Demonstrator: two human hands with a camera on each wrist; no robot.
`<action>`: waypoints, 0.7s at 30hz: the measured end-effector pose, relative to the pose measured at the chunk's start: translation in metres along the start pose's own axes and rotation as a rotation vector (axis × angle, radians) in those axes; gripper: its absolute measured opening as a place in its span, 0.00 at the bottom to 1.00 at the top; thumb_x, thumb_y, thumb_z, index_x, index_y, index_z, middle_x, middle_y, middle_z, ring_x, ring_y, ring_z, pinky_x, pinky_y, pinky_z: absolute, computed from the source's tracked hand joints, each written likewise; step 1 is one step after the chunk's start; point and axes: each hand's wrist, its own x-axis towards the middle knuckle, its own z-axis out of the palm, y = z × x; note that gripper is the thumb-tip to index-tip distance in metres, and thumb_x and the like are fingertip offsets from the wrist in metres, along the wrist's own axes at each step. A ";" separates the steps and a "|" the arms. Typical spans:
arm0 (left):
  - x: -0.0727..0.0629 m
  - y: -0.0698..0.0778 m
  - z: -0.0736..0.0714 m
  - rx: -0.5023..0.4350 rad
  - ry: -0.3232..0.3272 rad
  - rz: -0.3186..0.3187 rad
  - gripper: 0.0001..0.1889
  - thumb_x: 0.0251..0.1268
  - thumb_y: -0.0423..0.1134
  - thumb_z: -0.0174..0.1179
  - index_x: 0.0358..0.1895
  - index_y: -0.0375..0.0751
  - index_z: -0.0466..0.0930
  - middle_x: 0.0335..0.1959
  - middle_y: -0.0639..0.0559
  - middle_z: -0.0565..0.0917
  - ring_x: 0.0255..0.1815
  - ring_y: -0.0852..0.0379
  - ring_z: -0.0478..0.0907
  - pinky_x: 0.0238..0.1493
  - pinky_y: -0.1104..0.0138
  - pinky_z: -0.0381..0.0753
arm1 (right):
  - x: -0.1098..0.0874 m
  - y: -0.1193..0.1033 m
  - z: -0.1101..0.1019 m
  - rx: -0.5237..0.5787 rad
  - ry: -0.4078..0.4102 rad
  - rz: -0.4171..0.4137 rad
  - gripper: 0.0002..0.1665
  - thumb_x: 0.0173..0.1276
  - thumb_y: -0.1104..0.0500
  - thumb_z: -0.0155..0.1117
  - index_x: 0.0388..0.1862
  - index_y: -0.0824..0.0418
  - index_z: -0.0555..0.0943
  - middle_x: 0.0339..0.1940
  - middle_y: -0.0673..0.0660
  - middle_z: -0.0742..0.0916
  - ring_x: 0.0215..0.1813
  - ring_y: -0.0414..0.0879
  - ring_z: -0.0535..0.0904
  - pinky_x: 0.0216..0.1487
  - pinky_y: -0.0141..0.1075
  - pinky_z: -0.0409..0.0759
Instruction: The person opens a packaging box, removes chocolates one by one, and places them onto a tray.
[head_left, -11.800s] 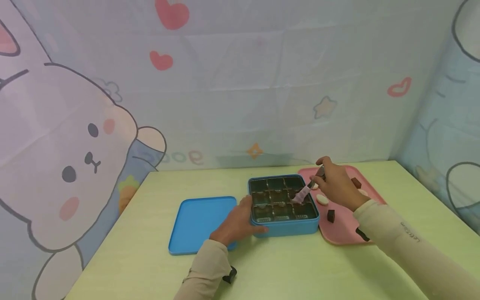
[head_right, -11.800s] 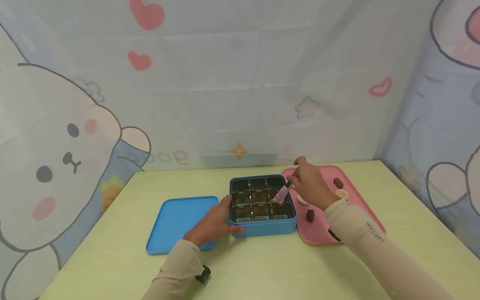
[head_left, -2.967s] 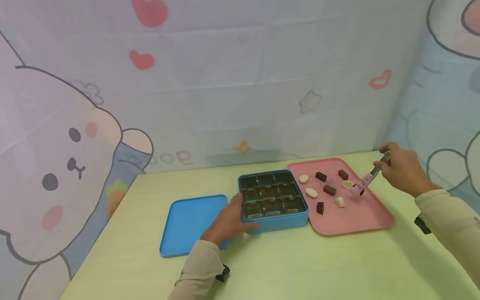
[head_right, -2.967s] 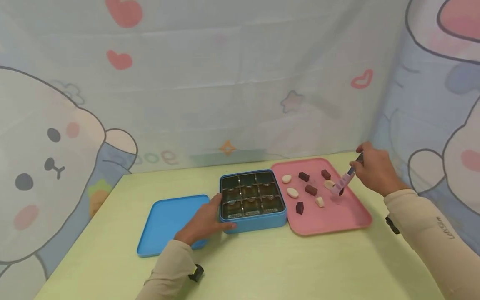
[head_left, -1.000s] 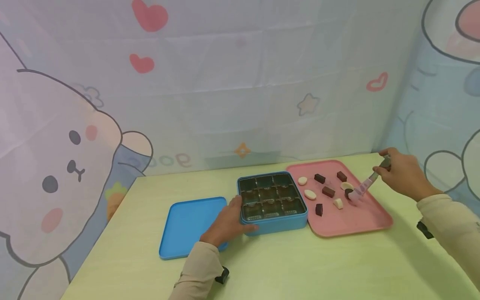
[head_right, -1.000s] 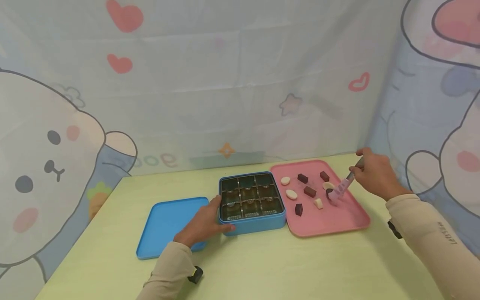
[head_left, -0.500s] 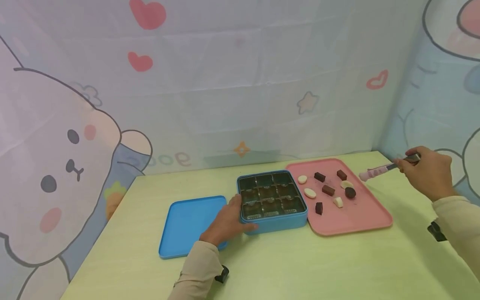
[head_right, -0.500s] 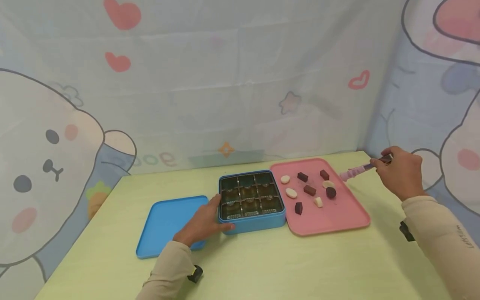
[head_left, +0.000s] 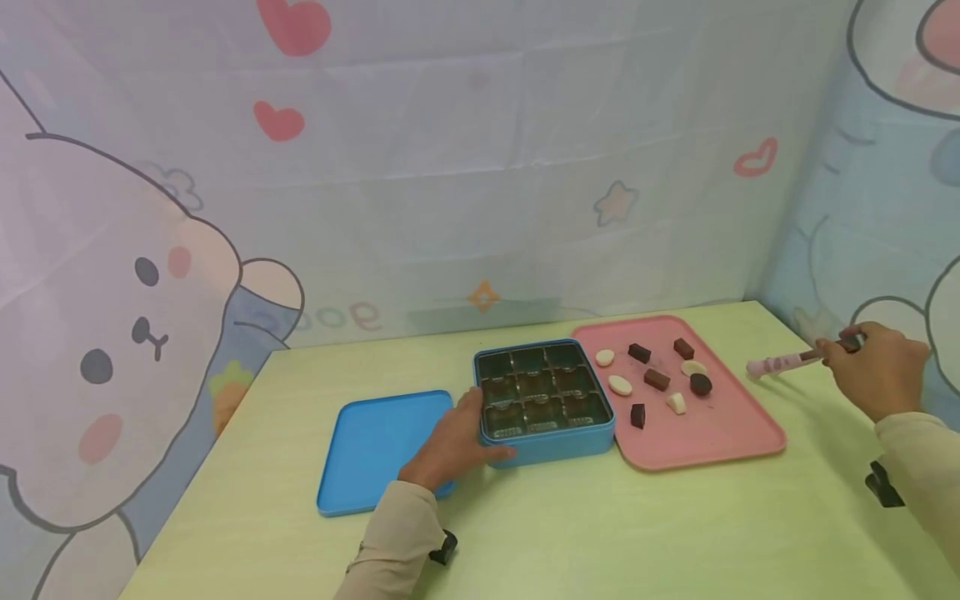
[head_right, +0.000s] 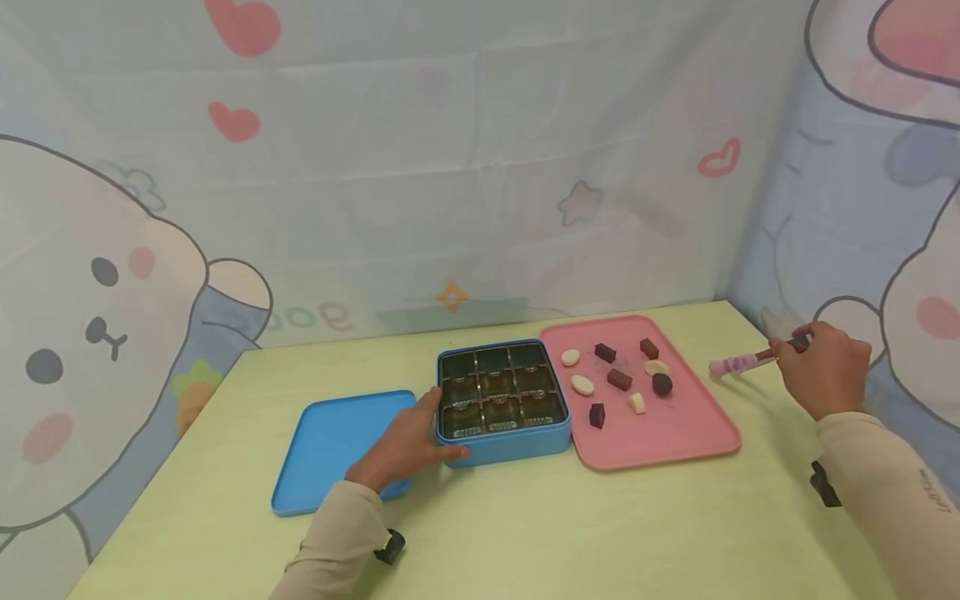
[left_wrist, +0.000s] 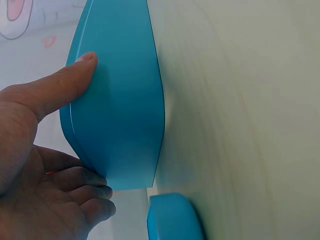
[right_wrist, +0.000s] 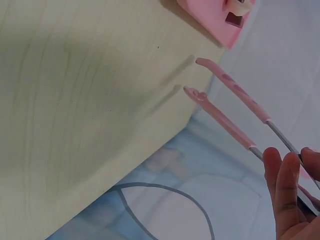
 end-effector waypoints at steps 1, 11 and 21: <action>0.000 0.000 0.000 0.001 0.000 -0.001 0.58 0.59 0.53 0.73 0.81 0.33 0.43 0.83 0.37 0.49 0.83 0.37 0.50 0.78 0.42 0.60 | 0.000 0.000 0.001 0.002 0.004 0.002 0.23 0.75 0.58 0.56 0.43 0.84 0.76 0.24 0.76 0.85 0.44 0.79 0.74 0.60 0.73 0.57; -0.003 0.001 0.000 0.002 -0.004 0.004 0.58 0.59 0.53 0.73 0.81 0.33 0.42 0.83 0.36 0.49 0.83 0.37 0.50 0.78 0.42 0.61 | 0.000 0.002 0.007 0.011 -0.005 0.000 0.22 0.73 0.60 0.57 0.43 0.83 0.77 0.28 0.78 0.85 0.43 0.79 0.75 0.58 0.71 0.58; -0.003 0.001 -0.001 0.017 -0.006 0.005 0.58 0.60 0.54 0.72 0.82 0.34 0.41 0.83 0.38 0.48 0.83 0.38 0.50 0.78 0.43 0.62 | -0.010 0.021 0.008 -0.102 -0.155 -0.094 0.21 0.68 0.61 0.66 0.40 0.84 0.80 0.24 0.71 0.87 0.30 0.70 0.79 0.46 0.66 0.64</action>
